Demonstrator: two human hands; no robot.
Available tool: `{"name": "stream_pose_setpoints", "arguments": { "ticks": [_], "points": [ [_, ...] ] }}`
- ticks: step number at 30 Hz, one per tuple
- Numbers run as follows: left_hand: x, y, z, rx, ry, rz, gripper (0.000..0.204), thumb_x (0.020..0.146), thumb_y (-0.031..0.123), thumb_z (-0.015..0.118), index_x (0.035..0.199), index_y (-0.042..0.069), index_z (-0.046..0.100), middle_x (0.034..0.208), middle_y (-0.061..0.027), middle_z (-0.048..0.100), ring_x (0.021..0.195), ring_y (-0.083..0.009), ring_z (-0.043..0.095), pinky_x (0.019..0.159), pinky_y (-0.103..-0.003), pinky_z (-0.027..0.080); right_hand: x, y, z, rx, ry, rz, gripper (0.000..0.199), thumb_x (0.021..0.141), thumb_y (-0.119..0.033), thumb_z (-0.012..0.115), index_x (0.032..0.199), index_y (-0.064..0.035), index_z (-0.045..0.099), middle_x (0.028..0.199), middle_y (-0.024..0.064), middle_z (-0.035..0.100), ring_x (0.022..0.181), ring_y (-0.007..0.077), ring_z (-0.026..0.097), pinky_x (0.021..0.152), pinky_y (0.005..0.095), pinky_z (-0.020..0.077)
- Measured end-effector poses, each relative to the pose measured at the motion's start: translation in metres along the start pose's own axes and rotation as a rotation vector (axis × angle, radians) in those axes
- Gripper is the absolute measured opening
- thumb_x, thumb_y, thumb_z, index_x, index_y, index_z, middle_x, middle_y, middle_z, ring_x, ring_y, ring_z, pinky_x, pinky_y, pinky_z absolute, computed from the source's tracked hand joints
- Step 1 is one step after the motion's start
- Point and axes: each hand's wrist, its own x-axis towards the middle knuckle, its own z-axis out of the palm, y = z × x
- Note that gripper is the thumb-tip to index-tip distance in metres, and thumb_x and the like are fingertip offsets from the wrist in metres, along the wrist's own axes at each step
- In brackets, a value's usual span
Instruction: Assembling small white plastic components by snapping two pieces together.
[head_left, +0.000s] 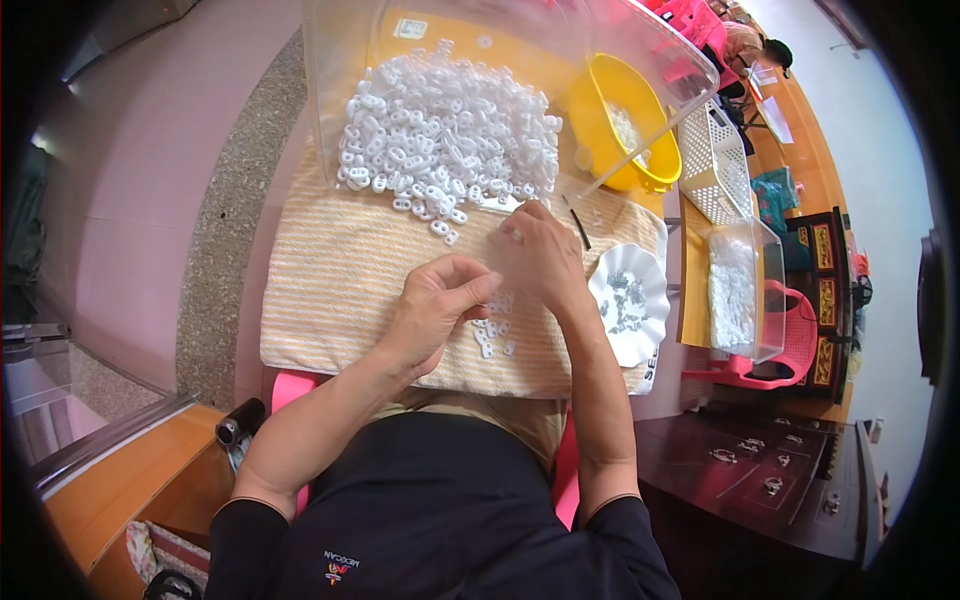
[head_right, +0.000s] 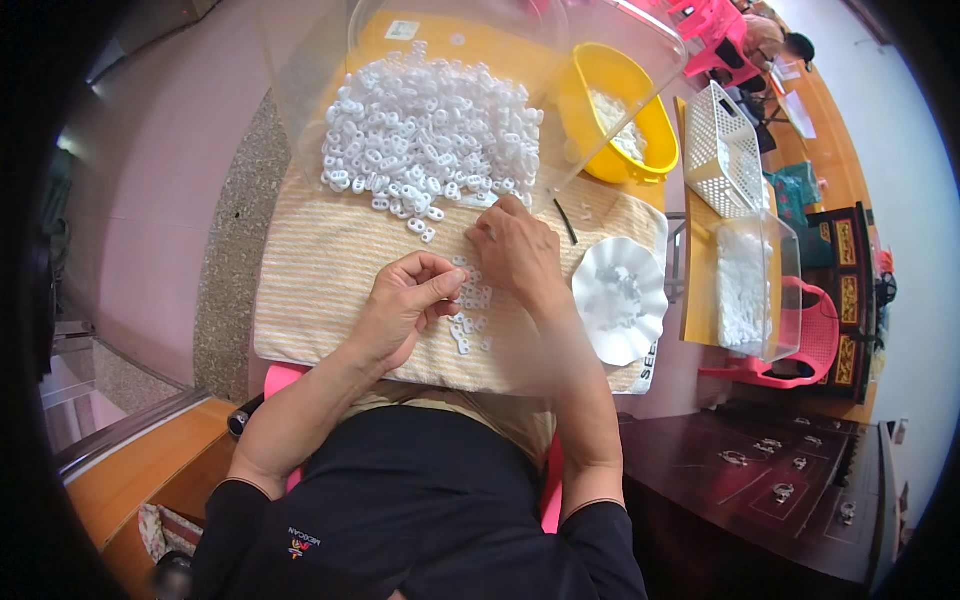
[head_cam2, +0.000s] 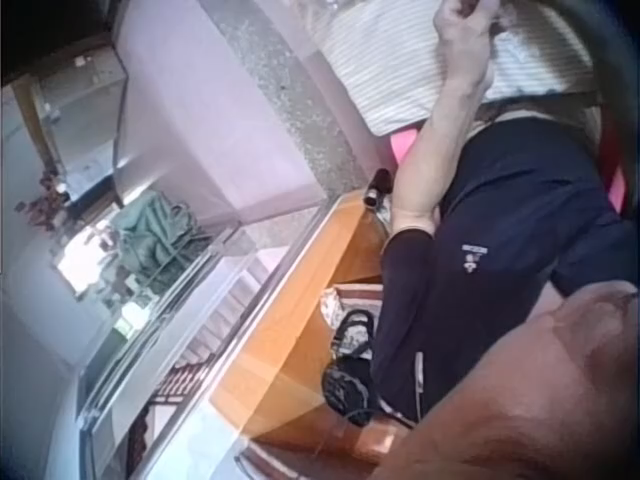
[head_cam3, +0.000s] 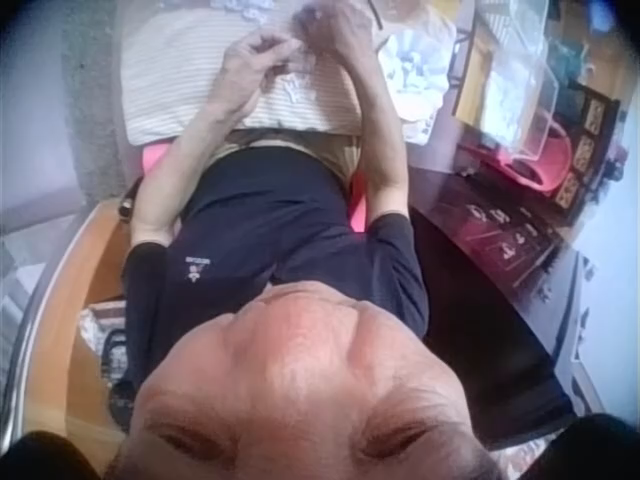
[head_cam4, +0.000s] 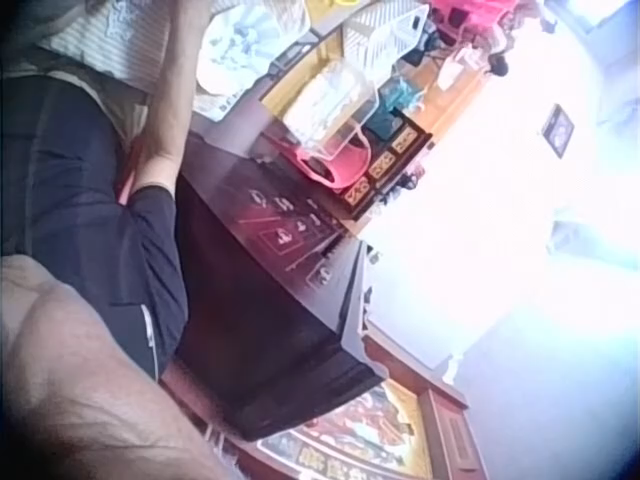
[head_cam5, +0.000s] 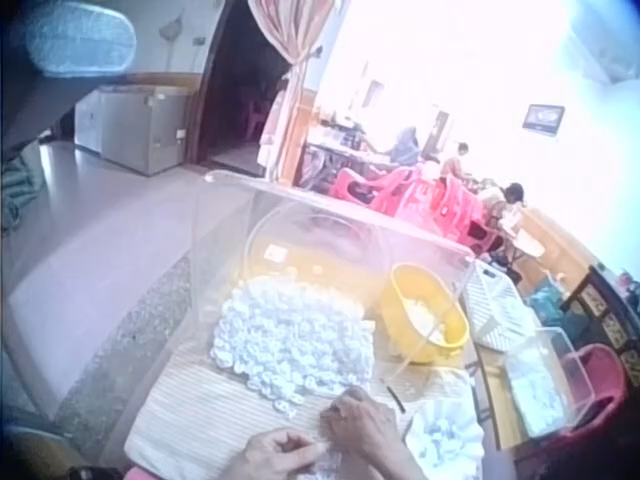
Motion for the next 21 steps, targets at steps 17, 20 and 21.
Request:
{"name": "stream_pose_setpoints", "arguments": {
  "ticks": [17, 20, 21],
  "points": [
    [0.001, 0.001, -0.002, 0.000, 0.018, -0.003, 0.007, 0.087, 0.012, 0.069, 0.088, 0.007, 0.064, 0.078, 0.0014, 0.063, 0.071, -0.0054, 0.056, 0.067, -0.021, 0.047, 0.008, -0.013, 0.021, -0.030, 0.117, 0.166, 0.031, 0.083, -0.040, 0.066, 0.084, -0.0099, 0.070, 0.089, 0.0079, 0.066, 0.082, 0.0294, 0.065, 0.072, 0.0413, 0.0495],
    [0.000, 0.001, 0.000, 0.004, 0.026, -0.007, 0.007, 0.087, 0.012, 0.069, 0.088, 0.007, 0.064, 0.078, 0.0013, 0.063, 0.071, -0.0055, 0.056, 0.066, -0.021, 0.047, 0.009, -0.016, 0.021, -0.071, 0.118, 0.223, 0.034, 0.083, -0.043, 0.065, 0.082, -0.0098, 0.071, 0.088, 0.0094, 0.067, 0.082, 0.0297, 0.066, 0.073, 0.0419, 0.0497],
    [0.001, 0.000, -0.001, 0.002, 0.023, -0.010, 0.007, 0.087, 0.012, 0.069, 0.088, 0.007, 0.064, 0.078, 0.0013, 0.063, 0.071, -0.0055, 0.056, 0.066, -0.021, 0.047, 0.010, -0.019, 0.020, -0.074, 0.118, 0.226, 0.034, 0.083, -0.043, 0.065, 0.082, -0.0098, 0.071, 0.088, 0.0094, 0.067, 0.082, 0.0297, 0.066, 0.073, 0.0419, 0.0497]
  ]
}}
